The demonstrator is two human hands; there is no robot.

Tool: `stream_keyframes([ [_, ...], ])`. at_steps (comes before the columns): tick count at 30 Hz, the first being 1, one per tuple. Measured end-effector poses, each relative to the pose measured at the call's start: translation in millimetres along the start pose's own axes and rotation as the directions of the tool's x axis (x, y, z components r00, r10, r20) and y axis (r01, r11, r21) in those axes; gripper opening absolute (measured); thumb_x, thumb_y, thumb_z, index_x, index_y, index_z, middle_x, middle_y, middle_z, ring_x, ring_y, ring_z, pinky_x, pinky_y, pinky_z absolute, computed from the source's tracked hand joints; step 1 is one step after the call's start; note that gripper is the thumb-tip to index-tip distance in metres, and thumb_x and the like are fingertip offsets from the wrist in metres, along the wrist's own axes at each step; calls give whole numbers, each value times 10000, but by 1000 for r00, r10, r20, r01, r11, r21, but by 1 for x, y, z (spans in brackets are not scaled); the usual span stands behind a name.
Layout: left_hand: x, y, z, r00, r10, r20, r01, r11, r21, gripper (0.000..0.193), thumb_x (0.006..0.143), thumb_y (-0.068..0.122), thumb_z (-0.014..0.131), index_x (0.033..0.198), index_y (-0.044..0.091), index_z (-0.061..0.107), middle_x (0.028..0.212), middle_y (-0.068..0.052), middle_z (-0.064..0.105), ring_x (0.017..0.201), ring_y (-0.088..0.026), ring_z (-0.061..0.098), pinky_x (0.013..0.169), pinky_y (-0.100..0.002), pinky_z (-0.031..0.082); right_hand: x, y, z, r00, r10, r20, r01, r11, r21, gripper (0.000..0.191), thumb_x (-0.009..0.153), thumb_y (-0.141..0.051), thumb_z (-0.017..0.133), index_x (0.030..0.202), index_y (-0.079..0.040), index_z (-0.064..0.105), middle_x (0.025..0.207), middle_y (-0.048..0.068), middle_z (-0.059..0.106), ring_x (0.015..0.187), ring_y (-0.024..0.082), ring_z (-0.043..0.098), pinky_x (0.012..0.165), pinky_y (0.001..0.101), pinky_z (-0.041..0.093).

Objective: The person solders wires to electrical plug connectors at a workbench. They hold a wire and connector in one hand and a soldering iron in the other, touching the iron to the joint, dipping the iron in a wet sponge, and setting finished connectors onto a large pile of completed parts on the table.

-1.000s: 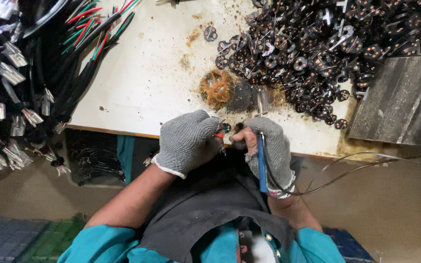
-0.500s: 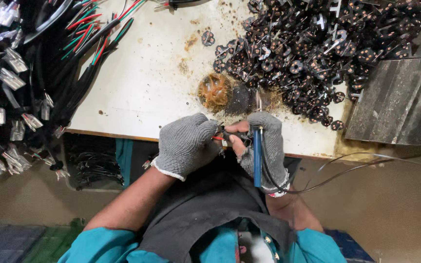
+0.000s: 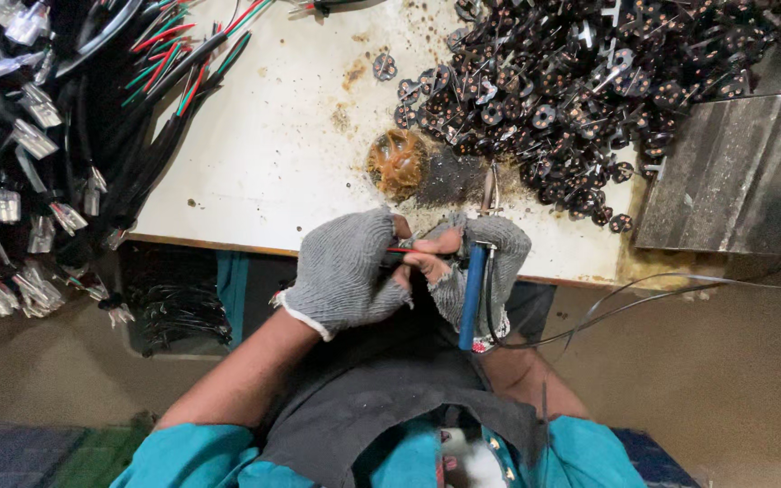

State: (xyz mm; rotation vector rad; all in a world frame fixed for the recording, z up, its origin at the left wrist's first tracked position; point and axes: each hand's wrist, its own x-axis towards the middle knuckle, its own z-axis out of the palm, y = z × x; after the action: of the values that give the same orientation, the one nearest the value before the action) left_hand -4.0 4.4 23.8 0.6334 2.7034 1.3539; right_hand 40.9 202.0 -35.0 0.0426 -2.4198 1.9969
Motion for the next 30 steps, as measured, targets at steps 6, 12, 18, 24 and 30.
stream_keyframes([
  [6,-10,8,-7,948,-211,239,252,955,-156,138,916,241,661,1008,145,624,788,-72,669,764,-309,689,687,-431,524,-15,38,-9,972,189,139,-212,962,172,163,908,-83,824,1016,-10,726,976,62,730,897,140,698,801,288,586],
  [12,-11,10,-5,950,-220,221,258,953,-158,90,951,224,665,983,140,670,867,-91,712,793,-332,696,673,-434,519,-10,11,-17,990,-137,-21,136,990,-49,276,805,-97,927,913,-75,673,833,39,720,760,133,697,704,276,547],
  [18,-13,8,1,962,-242,129,268,926,-264,100,847,161,732,939,132,759,890,-66,720,861,-270,709,746,-377,554,-2,-17,-11,978,-210,-21,206,972,-111,258,843,-50,890,930,-68,647,838,68,728,776,179,703,753,315,551],
  [24,-19,7,6,979,-187,74,198,964,-178,111,843,213,787,931,145,780,810,-69,661,797,-275,661,688,-396,514,-1,-24,-13,987,-158,4,158,987,5,212,885,-34,822,979,-43,633,897,87,734,838,189,704,816,327,562],
  [30,-20,10,9,990,-143,-6,142,986,-87,130,838,236,788,956,181,794,836,-66,646,820,-278,646,673,-404,507,1,-23,-13,999,-38,27,32,982,185,235,899,-53,798,1013,-43,593,897,72,728,836,178,702,809,318,566],
])
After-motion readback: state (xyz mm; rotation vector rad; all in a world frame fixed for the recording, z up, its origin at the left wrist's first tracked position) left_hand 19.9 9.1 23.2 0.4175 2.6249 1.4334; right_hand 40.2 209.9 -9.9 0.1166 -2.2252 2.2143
